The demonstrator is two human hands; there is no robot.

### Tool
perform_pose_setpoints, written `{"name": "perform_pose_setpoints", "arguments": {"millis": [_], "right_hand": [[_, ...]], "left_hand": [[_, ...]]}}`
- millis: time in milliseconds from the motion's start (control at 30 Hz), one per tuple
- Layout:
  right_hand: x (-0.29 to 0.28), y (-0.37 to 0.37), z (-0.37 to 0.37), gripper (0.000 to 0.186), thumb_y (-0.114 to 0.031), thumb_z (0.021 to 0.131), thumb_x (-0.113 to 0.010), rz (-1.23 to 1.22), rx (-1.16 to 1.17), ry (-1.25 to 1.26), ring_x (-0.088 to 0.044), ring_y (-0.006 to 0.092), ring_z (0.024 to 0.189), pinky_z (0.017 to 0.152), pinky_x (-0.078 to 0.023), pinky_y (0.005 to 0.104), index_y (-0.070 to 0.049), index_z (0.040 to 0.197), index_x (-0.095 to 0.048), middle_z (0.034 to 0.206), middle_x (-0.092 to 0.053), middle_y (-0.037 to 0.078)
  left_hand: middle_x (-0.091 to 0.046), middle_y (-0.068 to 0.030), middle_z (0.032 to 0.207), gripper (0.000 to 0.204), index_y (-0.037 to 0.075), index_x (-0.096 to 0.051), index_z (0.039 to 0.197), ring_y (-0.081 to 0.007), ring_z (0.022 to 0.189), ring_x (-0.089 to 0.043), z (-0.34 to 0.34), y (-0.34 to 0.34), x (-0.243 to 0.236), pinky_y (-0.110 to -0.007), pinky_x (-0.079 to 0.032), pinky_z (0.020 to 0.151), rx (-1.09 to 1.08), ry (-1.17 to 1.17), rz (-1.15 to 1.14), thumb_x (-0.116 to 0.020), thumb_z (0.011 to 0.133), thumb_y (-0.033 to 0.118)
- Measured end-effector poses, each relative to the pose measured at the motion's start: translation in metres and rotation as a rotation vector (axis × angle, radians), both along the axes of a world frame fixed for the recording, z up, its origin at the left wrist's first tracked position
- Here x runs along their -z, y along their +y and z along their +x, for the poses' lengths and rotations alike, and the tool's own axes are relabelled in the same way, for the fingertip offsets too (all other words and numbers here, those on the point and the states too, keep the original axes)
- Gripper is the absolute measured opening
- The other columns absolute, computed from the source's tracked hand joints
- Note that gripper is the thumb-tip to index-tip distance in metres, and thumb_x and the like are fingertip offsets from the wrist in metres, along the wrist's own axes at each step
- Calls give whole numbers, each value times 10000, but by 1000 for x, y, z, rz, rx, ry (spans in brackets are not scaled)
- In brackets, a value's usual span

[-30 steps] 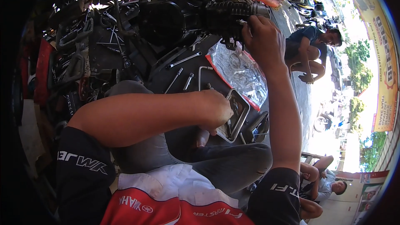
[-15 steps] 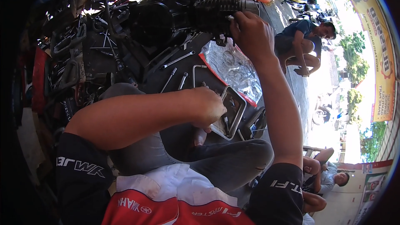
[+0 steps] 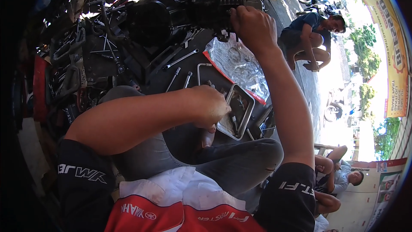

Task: Repairing or assembling a motorcycle engine component.

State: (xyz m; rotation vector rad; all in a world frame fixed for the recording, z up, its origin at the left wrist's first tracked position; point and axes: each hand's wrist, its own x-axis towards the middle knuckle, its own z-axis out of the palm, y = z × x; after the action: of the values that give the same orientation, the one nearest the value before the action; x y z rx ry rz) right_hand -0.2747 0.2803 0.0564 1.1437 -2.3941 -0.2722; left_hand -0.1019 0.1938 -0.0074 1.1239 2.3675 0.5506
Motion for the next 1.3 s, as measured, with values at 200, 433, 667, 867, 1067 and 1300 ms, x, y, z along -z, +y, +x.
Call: {"name": "perform_pose_setpoints", "arguments": {"millis": [200, 433, 667, 867, 1067, 1300], "right_hand": [[2, 0, 1, 251, -298, 989, -646, -144, -13, -58, -714, 391, 792, 713, -569, 488, -54, 935, -645, 874, -719, 155], [1, 4, -3, 158, -130, 887, -707, -263, -280, -138, -696, 415, 816, 723, -568, 477, -37, 1011, -674, 958, -691, 174], [-1, 4, -8, 152, -194, 926, -694, -138, -226, -70, -700, 396, 777, 701, -571, 474, -49, 891, -667, 894, -692, 151], [-2, 2, -10, 270, -308, 970, -665, -70, -125, -36, -713, 381, 752, 694, -570, 483, -70, 845, -688, 860, -713, 130], [-4, -3, -3, 296, -341, 974, -669, -62, 3, -65, -720, 394, 771, 710, -572, 486, -61, 881, -688, 863, -725, 163], [-7, -4, 5, 162, -123, 909, -702, -235, -198, -217, -702, 422, 852, 754, -553, 475, 9, 974, -634, 923, -697, 227]], "left_hand": [[-736, -190, 1153, 551, 63, -701, 1223, -357, 1108, -706, 0, 1, 3, -460, -558, 934, -5, -8, 6, -849, 791, 369], [-742, -185, 1137, 533, 43, -702, 1199, -351, 1107, -707, 0, -4, 0, -451, -562, 928, 13, 25, 47, -841, 802, 369], [-743, -187, 1125, 515, 43, -706, 1184, -352, 1091, -713, 0, -6, -3, -453, -568, 919, -7, 23, 29, -835, 805, 367], [-739, -187, 1139, 506, 42, -706, 1183, -357, 1104, -707, 1, -5, -1, -451, -562, 933, -5, -6, 26, -836, 805, 352], [-738, -188, 1144, 543, 51, -706, 1218, -350, 1101, -709, 2, -5, 0, -447, -561, 934, -26, -5, 20, -851, 790, 353], [-757, -154, 1107, 473, 51, -757, 1126, -327, 1063, -724, 0, -6, -2, -440, -577, 891, 5, 6, 14, -859, 769, 343]]}}
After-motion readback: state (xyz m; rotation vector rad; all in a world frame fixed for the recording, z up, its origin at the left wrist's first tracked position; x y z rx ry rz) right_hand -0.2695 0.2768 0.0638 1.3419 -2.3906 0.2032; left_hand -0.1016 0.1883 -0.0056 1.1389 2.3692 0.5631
